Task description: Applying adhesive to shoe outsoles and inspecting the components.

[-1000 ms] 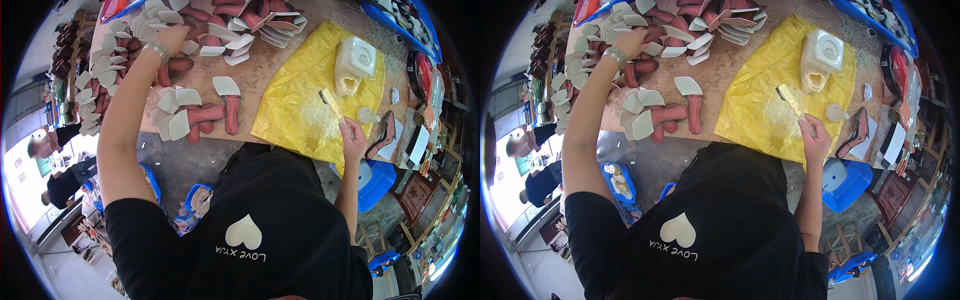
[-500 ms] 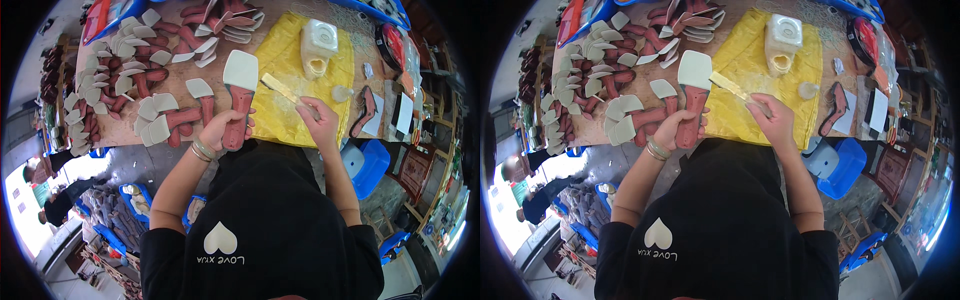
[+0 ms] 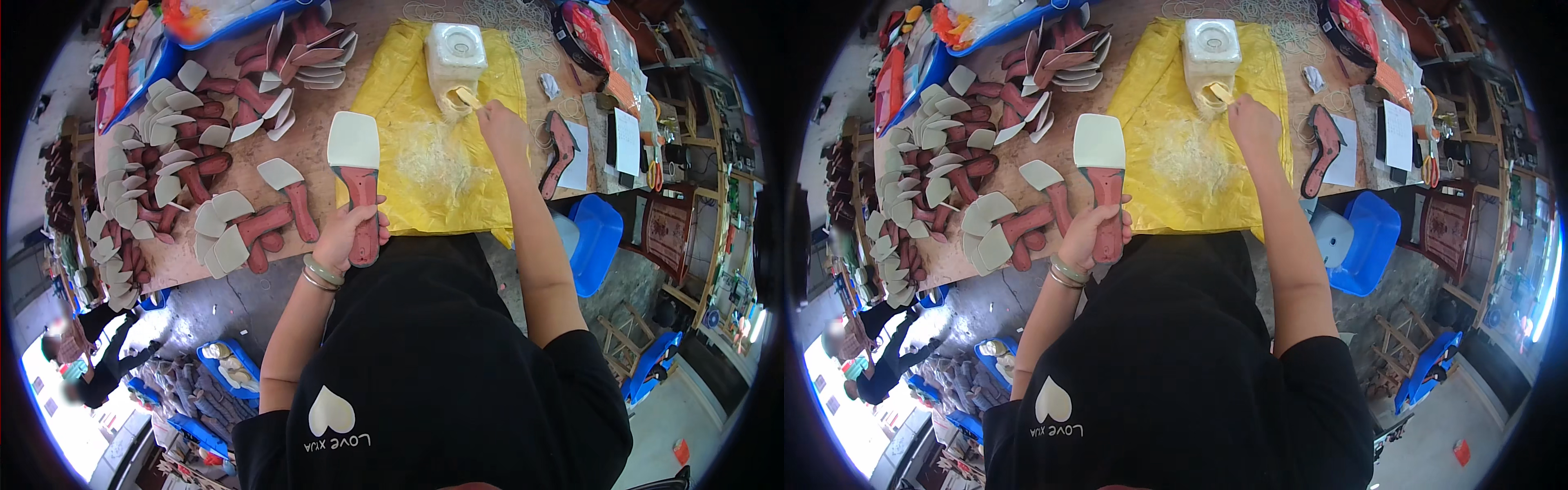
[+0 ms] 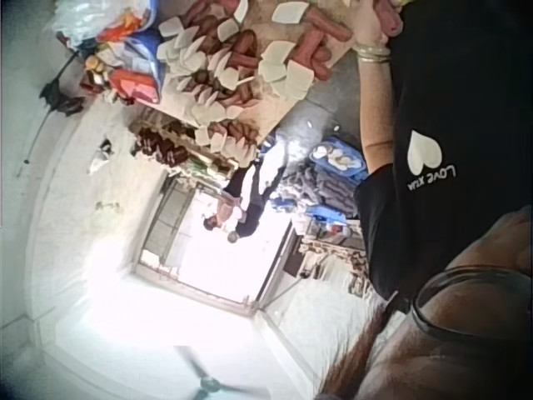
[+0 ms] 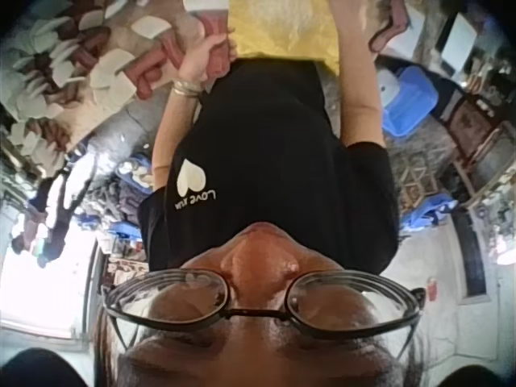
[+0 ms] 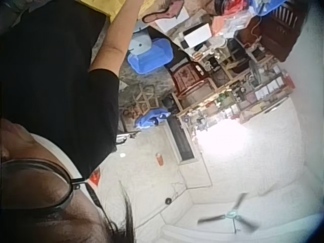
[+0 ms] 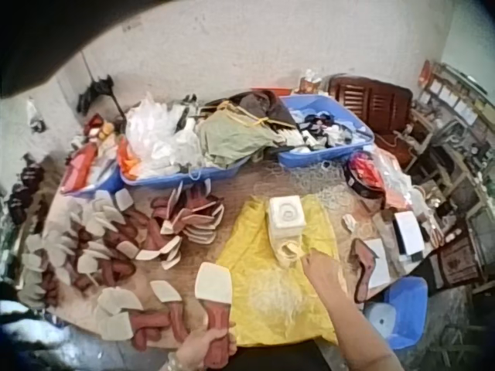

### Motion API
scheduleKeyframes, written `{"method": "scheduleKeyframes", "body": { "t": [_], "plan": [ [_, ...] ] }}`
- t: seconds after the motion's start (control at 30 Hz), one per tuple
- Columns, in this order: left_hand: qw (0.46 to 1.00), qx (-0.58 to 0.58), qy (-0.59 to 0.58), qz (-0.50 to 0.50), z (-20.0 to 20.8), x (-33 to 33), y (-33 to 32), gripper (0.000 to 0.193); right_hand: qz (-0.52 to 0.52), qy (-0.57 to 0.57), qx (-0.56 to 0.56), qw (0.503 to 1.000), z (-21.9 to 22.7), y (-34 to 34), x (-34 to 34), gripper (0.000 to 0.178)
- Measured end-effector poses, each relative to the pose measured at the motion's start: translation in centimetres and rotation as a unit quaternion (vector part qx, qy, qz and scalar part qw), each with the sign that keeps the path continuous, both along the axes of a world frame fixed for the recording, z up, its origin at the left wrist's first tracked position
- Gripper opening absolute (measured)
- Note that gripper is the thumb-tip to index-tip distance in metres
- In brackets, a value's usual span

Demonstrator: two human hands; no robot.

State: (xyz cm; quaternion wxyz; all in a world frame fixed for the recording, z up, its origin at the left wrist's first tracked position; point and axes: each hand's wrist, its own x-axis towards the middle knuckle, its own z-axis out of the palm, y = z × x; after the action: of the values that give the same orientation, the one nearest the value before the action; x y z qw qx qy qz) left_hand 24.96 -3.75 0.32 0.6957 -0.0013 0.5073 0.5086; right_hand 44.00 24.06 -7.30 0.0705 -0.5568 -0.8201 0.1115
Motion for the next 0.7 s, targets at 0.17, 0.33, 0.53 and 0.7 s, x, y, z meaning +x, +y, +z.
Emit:
{"method": "scheduleKeyframes", "body": {
  "t": [0.17, 0.33, 0.53, 0.7],
  "plan": [
    [1.000, 0.001, 0.013, -0.026, -0.4, 0.1, 0.9, 0.037, 0.026, -0.018, -0.025, 0.999, -1.4, 0.7, -0.9, 0.026],
    [1.000, 0.002, 0.005, -0.025, -0.9, 0.3, 1.3, 0.037, 0.036, -0.029, 0.006, 0.999, -1.2, -1.3, 1.1, 0.026],
    [0.999, -0.021, 0.010, -0.047, -0.5, 0.4, 2.4, 0.036, -0.027, 0.179, -0.111, 0.977, 5.8, -7.0, 1.4, 0.023],
    [0.995, -0.002, -0.031, -0.091, 0.0, 0.6, 3.0, 0.037, 0.158, 0.301, -0.090, 0.936, 5.7, -10.9, 0.5, 0.019]
  ]
}}
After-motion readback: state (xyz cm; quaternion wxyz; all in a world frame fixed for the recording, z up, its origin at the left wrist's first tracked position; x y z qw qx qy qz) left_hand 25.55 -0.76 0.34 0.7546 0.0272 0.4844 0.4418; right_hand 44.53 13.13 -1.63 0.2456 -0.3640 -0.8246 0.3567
